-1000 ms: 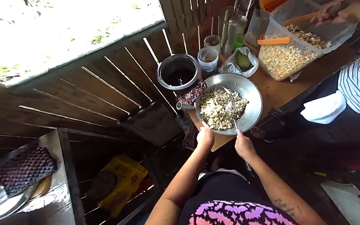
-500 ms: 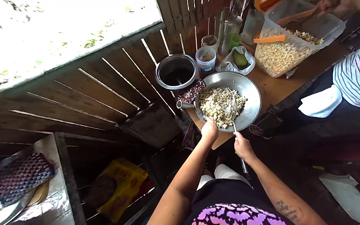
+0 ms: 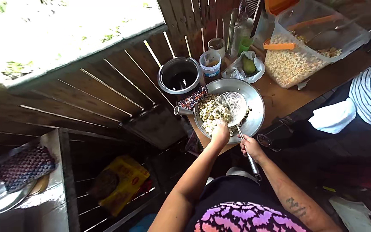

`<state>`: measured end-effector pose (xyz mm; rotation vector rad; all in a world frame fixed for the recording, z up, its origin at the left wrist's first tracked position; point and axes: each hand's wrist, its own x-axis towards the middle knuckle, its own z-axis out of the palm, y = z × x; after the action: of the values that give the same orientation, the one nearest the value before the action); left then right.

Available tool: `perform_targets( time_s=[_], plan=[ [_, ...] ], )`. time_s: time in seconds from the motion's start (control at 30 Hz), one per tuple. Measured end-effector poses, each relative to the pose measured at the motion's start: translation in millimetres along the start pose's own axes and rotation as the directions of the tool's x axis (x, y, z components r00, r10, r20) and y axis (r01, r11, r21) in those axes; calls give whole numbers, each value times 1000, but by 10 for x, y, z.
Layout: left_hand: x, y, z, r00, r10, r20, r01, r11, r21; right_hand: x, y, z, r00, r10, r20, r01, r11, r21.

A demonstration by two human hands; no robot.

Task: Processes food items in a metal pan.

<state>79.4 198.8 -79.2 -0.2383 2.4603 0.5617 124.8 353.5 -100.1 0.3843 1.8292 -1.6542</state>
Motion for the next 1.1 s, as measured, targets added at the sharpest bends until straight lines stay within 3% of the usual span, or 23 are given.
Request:
perform_targets(
  time_s=[0.23, 0.4, 0.57, 0.67, 0.83, 1.1],
  plan=[
    [-408, 262, -263, 998, -61, -29, 60, 998, -36, 79, -331, -608, 997, 14, 73, -14, 1000, -9],
    [-452, -96, -281, 955, -267, -128, 255, 961, -102, 187, -448, -834, 996, 44, 82, -43, 999, -13],
    [-140, -464, -203, 921, -373, -109, 366, 927, -79, 360, -561, -801, 1000, 20, 15, -19, 994, -103],
    [3, -541, -205, 923, -375, -82, 370, 927, -70, 486, -629, -628, 999, 9, -40, -18, 975, -221],
    [186, -644, -176, 941, -335, -39, 331, 940, -85, 653, -656, -328, 994, -29, -101, -29, 845, -534],
    [553, -643, -220, 988, -150, -35, 142, 974, -176, 634, -646, -170, 997, 9, -78, -43, 896, -443]
  ],
)
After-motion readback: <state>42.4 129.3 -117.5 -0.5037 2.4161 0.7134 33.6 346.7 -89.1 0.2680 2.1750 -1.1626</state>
